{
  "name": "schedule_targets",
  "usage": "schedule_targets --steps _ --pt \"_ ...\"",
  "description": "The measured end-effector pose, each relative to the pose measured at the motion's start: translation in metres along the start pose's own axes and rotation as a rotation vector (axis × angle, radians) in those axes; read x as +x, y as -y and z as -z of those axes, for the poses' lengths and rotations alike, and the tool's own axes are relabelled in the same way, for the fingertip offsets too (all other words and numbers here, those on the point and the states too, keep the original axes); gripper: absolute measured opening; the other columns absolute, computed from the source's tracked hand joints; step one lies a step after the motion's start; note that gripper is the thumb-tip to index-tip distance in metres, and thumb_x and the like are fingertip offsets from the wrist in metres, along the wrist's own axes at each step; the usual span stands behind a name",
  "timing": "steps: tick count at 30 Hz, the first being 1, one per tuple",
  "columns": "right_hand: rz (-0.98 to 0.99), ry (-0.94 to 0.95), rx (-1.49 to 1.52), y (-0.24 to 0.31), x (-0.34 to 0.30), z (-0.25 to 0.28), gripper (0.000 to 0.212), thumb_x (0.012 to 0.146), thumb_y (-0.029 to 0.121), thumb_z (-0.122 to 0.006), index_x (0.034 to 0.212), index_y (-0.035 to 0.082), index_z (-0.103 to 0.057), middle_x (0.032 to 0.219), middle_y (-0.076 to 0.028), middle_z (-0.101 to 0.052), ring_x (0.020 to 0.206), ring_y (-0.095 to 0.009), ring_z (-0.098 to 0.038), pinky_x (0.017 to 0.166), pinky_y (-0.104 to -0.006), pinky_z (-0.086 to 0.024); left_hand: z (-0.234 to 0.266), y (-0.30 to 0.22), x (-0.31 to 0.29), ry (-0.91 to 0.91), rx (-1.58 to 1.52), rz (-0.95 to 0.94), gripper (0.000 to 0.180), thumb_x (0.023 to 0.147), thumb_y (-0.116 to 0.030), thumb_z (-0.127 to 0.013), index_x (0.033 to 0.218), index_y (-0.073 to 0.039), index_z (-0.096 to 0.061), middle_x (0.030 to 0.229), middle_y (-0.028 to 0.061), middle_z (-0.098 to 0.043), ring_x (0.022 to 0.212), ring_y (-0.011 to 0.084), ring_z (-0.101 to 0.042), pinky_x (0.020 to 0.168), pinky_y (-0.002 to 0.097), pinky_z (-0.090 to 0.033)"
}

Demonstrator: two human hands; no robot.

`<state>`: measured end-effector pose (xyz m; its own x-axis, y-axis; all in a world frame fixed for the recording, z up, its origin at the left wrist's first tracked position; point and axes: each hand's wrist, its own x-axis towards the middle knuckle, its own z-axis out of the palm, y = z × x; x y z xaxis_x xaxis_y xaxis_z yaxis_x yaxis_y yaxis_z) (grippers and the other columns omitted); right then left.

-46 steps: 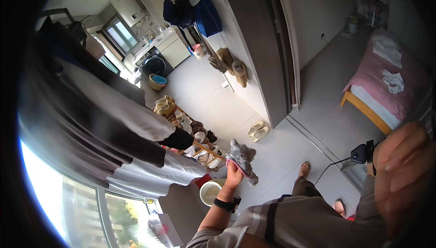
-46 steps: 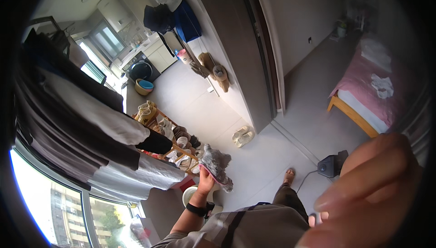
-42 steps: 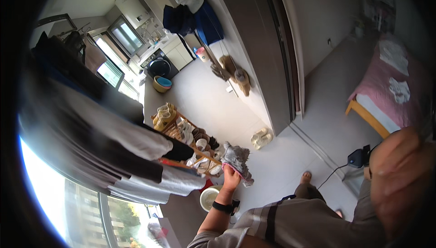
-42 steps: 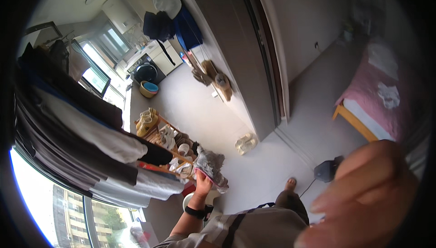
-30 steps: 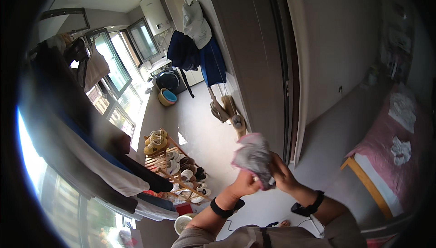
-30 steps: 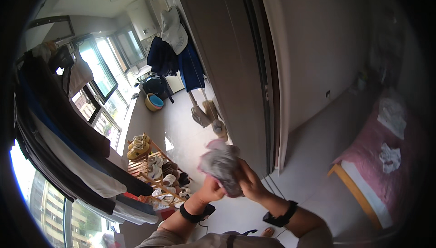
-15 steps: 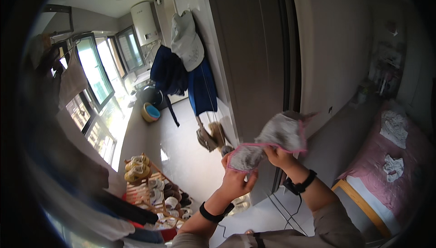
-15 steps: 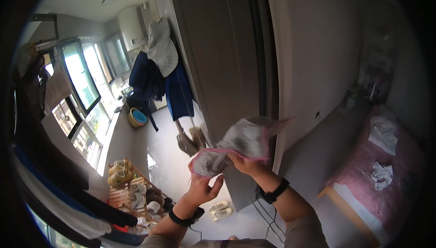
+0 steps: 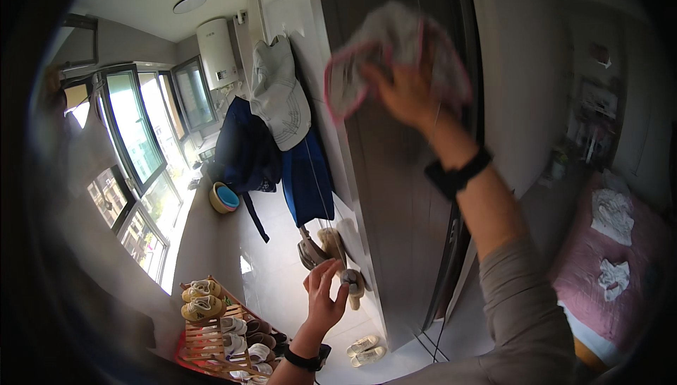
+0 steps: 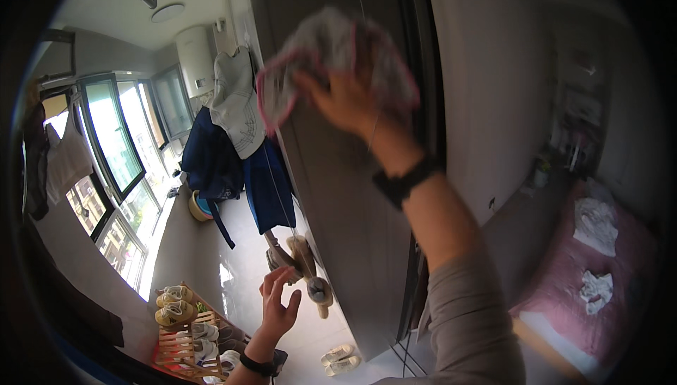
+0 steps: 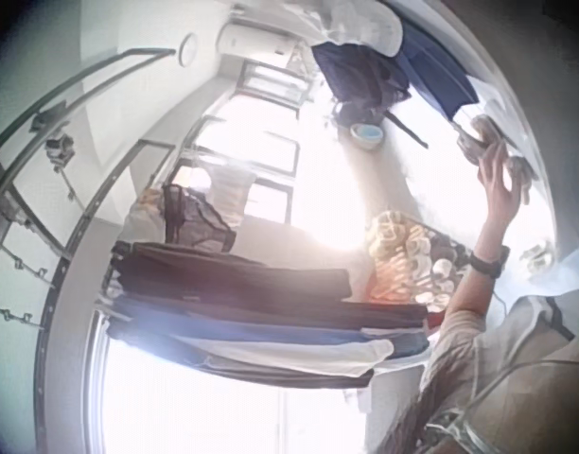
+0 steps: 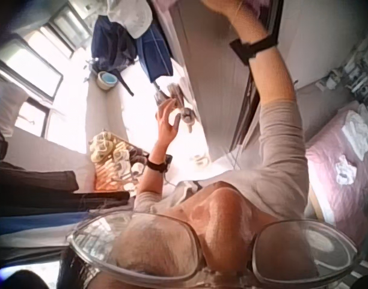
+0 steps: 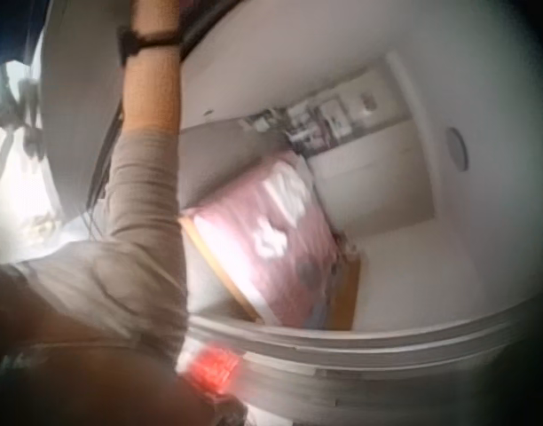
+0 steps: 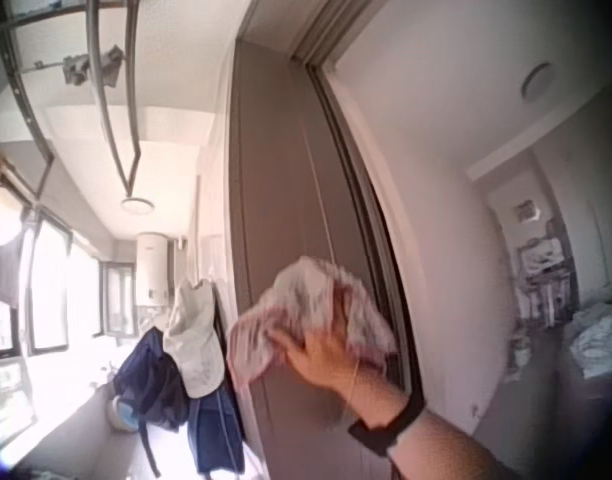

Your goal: The person wipes a window frame and sill with a cloth, then rinses and wrings the cloth in a bucket of water. They proceed to wipe a wardrobe door and a sliding glass door, moving between surfaces while handling the cloth and bucket.

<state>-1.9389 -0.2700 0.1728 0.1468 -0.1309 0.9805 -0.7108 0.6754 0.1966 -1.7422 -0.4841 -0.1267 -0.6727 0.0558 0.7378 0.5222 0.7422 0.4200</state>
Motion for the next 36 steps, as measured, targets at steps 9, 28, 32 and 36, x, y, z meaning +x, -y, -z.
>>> schedule_targets --steps 9,28,32,36 --pt "-0.072 -0.086 -0.226 -0.096 0.122 0.012 0.051 0.096 0.044 -0.043 0.127 0.005 -0.053 0.122 -0.021 -0.059 0.107 -0.04 -0.058 0.099 -0.052 -0.037 -0.074 -0.025 0.03 -0.02 -0.381 0.203 0.067 0.09 -0.013 -0.061 0.146 0.001 -0.029 0.141 0.0261 -0.044 0.123 0.035 -0.053 0.095 0.0368 -0.047" --pt "-0.22 0.433 -0.108 -0.09 0.056 0.033 0.06 0.089 0.046 -0.053 0.129 0.001 -0.05 0.11 -0.027 -0.063 0.107 -0.041 -0.059 0.1 -0.0519 -0.038 -0.083 -0.034 0.028 -0.077 -0.27 0.202 0.073 0.09 -0.01 -0.059 0.152 -0.01 -0.02 0.135 0.0195 -0.049 0.118 0.031 -0.055 0.091 0.0371 -0.05" --pt "-0.087 -0.147 -0.289 -0.049 0.134 0.008 0.059 0.095 0.049 -0.04 0.126 0.001 -0.053 0.132 -0.025 -0.05 0.126 -0.044 -0.04 0.11 -0.0527 -0.023 -0.084 -0.036 0.026 -0.115 -0.263 0.201 0.07 0.089 -0.006 -0.059 0.15 -0.008 -0.025 0.135 0.0194 -0.049 0.113 0.0319 -0.056 0.089 0.0352 -0.049" --pt "0.258 -0.05 -0.2 0.011 0.068 -0.008 0.057 0.088 0.051 -0.051 0.122 0.006 -0.059 0.122 -0.021 -0.059 0.118 -0.039 -0.05 0.104 -0.0539 -0.032 -0.085 -0.032 0.023 -0.091 -0.328 0.262 0.069 0.091 -0.004 -0.056 0.151 -0.012 -0.024 0.137 0.0138 -0.048 0.121 0.0236 -0.051 0.094 0.0348 -0.045"
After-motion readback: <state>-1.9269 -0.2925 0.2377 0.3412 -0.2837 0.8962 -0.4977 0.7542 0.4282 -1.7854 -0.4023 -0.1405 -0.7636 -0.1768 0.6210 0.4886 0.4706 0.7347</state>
